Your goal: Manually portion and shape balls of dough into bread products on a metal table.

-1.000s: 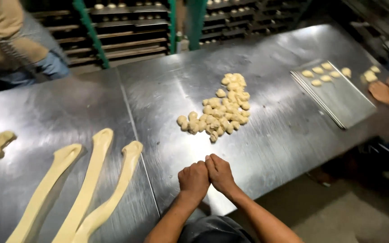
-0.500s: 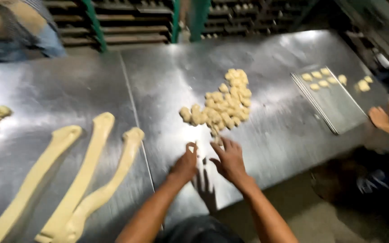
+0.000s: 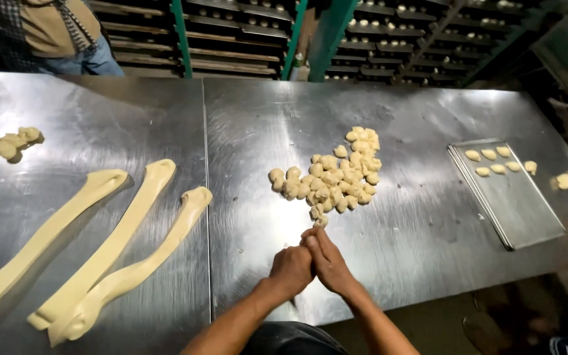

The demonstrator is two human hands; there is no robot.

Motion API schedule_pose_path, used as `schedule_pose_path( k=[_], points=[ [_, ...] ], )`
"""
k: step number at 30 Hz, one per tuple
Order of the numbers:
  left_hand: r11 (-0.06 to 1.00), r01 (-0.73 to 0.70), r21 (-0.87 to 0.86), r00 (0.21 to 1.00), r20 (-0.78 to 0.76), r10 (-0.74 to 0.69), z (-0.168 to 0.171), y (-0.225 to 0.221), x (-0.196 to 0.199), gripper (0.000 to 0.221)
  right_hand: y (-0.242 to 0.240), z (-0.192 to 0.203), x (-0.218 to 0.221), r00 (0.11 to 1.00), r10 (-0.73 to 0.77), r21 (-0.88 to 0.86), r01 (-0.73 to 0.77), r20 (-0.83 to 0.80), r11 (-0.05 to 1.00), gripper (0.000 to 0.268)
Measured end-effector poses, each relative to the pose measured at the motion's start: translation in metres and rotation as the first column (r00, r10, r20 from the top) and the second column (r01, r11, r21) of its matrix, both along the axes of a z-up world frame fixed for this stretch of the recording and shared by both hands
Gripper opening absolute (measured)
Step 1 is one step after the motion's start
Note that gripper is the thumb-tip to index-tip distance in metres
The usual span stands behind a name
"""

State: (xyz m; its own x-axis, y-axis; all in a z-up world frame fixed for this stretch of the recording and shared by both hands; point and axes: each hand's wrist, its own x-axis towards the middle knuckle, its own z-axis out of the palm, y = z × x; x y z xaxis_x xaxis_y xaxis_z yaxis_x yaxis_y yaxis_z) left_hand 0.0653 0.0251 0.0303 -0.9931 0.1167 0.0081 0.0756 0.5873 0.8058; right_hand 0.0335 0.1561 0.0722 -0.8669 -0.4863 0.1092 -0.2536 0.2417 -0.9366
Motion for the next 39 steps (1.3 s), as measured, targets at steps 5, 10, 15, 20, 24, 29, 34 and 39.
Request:
schedule_pose_path(
  k=[5, 10, 15, 20, 24, 29, 34, 39],
  points=[
    [0.986, -0.123, -0.117, 0.991, -0.067, 0.116, 0.043, 0.003, 0.004, 0.010, -0.009, -0.019, -0.006, 0.948, -0.295, 0.083, 0.305, -0.117, 0.949, 0.029],
    [0.915, -0.195, -0.352, 0.981, -0.070, 0.182, 0.026, 0.000, -0.003, 0.009, -0.011, -0.049, -0.013, 0.944, -0.324, 0.108, 0.330, -0.070, 0.938, 0.034],
    [0.866, -0.045, -0.499, 0.998, 0.024, 0.065, -0.012, -0.013, -0.014, 0.016, -0.003, -0.058, 0.003, 0.831, -0.081, -0.074, 0.145, 0.550, 0.987, 0.040],
    [0.856, 0.001, -0.516, 0.961, 0.239, 0.143, -0.027, -0.065, -0.028, 0.012, -0.007, 0.041, 0.039, 0.900, 0.364, 0.113, -0.398, 0.240, 0.910, 0.035],
    [0.961, -0.094, -0.259, 0.989, 0.087, 0.120, -0.049, -0.090, -0.021, 0.034, -0.032, 0.060, 0.019, 0.734, 0.205, 0.364, 0.061, -0.647, 0.929, 0.020],
    [0.992, 0.076, 0.103, 0.975, -0.215, -0.053, 0.037, -0.104, 0.009, 0.067, -0.058, 0.056, 0.034, 0.875, -0.046, 0.234, 0.179, -0.483, 0.956, 0.033],
    [0.959, 0.089, 0.268, 0.972, -0.234, -0.025, 0.051, -0.102, 0.008, 0.034, -0.028, 0.054, 0.039, 0.956, -0.245, 0.158, 0.271, -0.161, 0.950, 0.017],
    [0.981, 0.105, 0.162, 0.994, 0.013, -0.108, 0.035, -0.047, 0.000, 0.022, -0.016, 0.054, 0.028, 0.867, -0.471, 0.061, 0.485, -0.161, 0.872, 0.019]
  ],
)
